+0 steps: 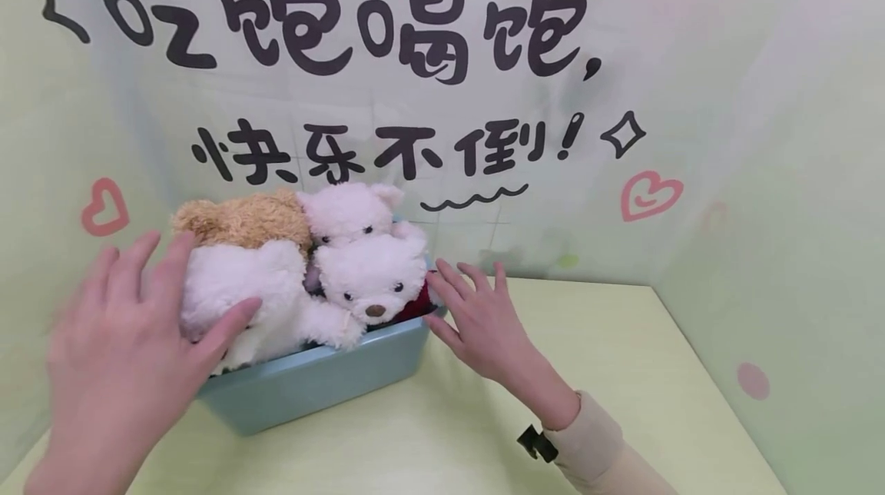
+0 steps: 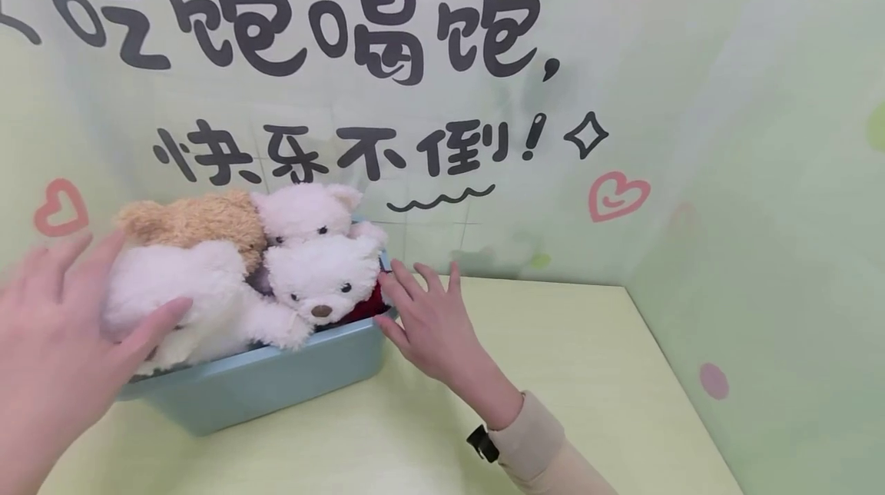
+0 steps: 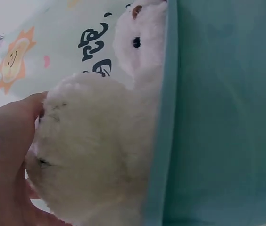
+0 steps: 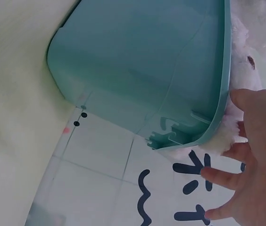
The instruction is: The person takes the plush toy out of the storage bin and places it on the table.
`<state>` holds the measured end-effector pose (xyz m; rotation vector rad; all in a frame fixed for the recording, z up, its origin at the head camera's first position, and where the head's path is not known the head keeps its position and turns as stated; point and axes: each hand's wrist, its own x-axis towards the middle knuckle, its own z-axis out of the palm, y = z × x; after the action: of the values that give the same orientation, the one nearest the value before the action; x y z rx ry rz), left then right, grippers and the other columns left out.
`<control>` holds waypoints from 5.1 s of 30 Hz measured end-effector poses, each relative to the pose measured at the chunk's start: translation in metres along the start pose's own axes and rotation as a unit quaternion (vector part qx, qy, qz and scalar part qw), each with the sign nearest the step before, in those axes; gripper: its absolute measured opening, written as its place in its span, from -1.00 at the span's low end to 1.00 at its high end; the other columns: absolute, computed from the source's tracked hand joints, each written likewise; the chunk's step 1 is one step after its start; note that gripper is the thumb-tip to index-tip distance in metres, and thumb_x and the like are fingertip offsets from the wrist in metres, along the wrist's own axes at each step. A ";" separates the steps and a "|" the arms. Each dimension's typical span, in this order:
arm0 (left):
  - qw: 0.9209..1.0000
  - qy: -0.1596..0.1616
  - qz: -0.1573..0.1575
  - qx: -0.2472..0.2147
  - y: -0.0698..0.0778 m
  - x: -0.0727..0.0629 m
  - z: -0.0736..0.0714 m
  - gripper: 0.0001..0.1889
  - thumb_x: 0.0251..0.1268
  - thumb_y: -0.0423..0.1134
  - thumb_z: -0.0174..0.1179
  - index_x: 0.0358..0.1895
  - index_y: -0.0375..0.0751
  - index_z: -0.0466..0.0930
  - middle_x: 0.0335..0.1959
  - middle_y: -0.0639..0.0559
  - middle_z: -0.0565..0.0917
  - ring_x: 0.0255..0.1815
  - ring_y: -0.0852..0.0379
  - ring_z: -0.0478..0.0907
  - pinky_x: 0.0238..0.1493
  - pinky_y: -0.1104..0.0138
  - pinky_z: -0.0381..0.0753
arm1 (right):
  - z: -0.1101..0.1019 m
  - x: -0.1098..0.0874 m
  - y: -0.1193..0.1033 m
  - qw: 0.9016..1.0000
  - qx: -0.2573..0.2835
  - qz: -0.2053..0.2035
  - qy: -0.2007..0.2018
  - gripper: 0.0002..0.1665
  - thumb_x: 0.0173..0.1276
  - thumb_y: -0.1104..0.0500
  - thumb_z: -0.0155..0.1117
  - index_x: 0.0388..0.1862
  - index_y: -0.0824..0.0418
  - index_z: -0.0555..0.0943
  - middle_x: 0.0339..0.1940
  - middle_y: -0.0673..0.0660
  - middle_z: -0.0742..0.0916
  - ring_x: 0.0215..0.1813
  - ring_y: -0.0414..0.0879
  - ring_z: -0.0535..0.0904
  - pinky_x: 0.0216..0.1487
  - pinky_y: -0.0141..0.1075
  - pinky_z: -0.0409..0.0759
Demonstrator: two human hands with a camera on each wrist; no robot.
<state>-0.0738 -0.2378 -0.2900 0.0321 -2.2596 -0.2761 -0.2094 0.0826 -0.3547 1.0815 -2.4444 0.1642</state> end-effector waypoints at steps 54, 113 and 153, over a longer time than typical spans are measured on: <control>0.960 -0.162 -0.015 -0.228 -0.006 0.024 0.075 -0.14 0.41 0.01 0.33 0.66 0.04 0.08 0.55 -0.31 0.12 0.25 -0.59 0.33 0.05 -0.50 0.29 | 0.009 -0.060 0.031 0.981 -0.093 -0.050 0.165 -0.53 0.09 0.11 0.69 -0.03 -0.03 0.69 0.29 0.15 0.66 0.04 0.16 0.61 0.20 0.52 0.34; 0.974 -0.102 0.154 -0.133 0.044 0.052 0.082 -0.23 0.08 0.03 0.51 0.39 -0.12 0.50 0.33 -0.39 0.45 0.28 -0.45 0.37 0.03 -0.39 0.48 | -0.031 0.027 0.033 0.987 -0.048 -0.140 0.065 -0.13 -0.11 0.05 0.64 0.30 -0.02 0.59 0.30 0.19 0.59 0.14 0.16 0.51 0.01 -0.02 0.60; 0.972 -0.114 0.128 -0.163 0.046 0.048 0.092 -0.26 0.01 -0.04 0.59 0.32 -0.16 0.57 0.26 -0.46 0.47 0.23 -0.48 0.37 0.00 -0.38 0.47 | -0.119 0.003 0.069 0.946 0.030 -0.157 0.281 -0.32 0.07 0.31 0.57 0.22 0.13 0.58 0.28 0.43 0.55 0.28 0.39 0.44 0.09 0.22 0.61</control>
<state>-0.1711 -0.1811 -0.3017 -0.4829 -2.3840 -0.5308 -0.2184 0.1619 -0.2429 1.2310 -1.7501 0.3874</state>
